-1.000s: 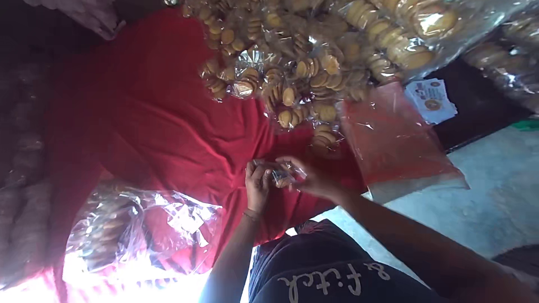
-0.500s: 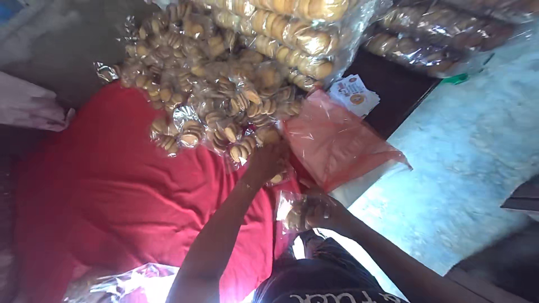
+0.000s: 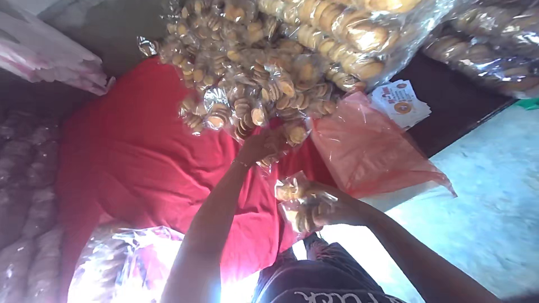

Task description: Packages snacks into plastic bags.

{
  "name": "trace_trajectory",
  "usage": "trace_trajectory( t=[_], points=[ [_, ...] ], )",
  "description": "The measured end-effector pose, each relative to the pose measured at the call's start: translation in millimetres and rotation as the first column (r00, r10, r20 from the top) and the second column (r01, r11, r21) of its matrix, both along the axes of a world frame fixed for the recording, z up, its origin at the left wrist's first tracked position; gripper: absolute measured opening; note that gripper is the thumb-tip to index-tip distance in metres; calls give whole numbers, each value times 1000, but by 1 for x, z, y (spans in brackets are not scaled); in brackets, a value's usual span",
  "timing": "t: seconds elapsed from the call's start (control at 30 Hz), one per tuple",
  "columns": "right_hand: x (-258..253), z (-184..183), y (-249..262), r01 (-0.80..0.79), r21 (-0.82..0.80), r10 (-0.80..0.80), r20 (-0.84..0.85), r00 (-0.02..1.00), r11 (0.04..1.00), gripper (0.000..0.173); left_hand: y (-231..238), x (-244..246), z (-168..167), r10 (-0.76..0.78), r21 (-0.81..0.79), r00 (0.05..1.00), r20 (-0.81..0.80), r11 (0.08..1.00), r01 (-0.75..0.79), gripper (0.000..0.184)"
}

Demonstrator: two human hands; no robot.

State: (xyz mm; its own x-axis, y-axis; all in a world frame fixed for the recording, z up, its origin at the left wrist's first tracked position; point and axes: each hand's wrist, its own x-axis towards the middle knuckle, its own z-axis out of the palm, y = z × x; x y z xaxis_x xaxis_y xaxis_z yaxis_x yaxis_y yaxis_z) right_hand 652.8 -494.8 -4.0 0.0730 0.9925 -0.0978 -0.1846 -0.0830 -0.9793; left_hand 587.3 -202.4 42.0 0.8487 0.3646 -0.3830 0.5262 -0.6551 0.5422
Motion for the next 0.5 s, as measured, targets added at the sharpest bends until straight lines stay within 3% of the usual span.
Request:
trace_trajectory(
  t=[0.07, 0.1, 0.13, 0.17, 0.2, 0.23, 0.3, 0.37, 0.43, 0.5],
  points=[
    [-7, -4, -9, 62, -12, -63, -238, 969, 998, 59, -9, -29, -17, 245, -347, 959, 144, 920, -183, 53],
    [-15, -2, -11, 98, -15, -97, -315, 944, 995, 59, -18, -48, -30, 442, -593, 874, 201, 765, -250, 51],
    [-25, 1, -10, 135, -6, -127, -369, 921, 991, 57, -32, -64, -41, 636, -799, 738, 227, 555, -231, 48],
    [-36, 4, -6, 164, 7, -146, -420, 896, 986, 57, -48, -78, -47, 778, -913, 594, 207, 372, -168, 45],
    [-47, 7, 2, 181, 12, -155, -467, 871, 983, 56, -63, -90, -50, 859, -958, 482, 175, 261, -117, 43],
    [-56, 6, 11, 168, 2, -146, -479, 866, 986, 54, -73, -104, -52, 885, -972, 435, 167, 222, -79, 53],
    [-68, -1, 29, 106, -60, -121, -393, 912, 993, 47, -71, -138, -60, 812, -946, 504, 295, 323, 33, 79],
    [-73, -7, 43, 4, -79, -24, -253, 967, 997, 50, -53, -173, -62, 650, -878, 631, 424, 467, 108, 89],
    [-72, -11, 48, -119, -49, 114, -87, 990, 992, 60, -35, -201, -48, 473, -806, 757, 451, 580, 118, 98],
    [-69, 2, 50, -200, -159, 215, 80, 973, 967, 62, -31, -213, -33, 300, -686, 868, 396, 725, 62, 106]
  ],
)
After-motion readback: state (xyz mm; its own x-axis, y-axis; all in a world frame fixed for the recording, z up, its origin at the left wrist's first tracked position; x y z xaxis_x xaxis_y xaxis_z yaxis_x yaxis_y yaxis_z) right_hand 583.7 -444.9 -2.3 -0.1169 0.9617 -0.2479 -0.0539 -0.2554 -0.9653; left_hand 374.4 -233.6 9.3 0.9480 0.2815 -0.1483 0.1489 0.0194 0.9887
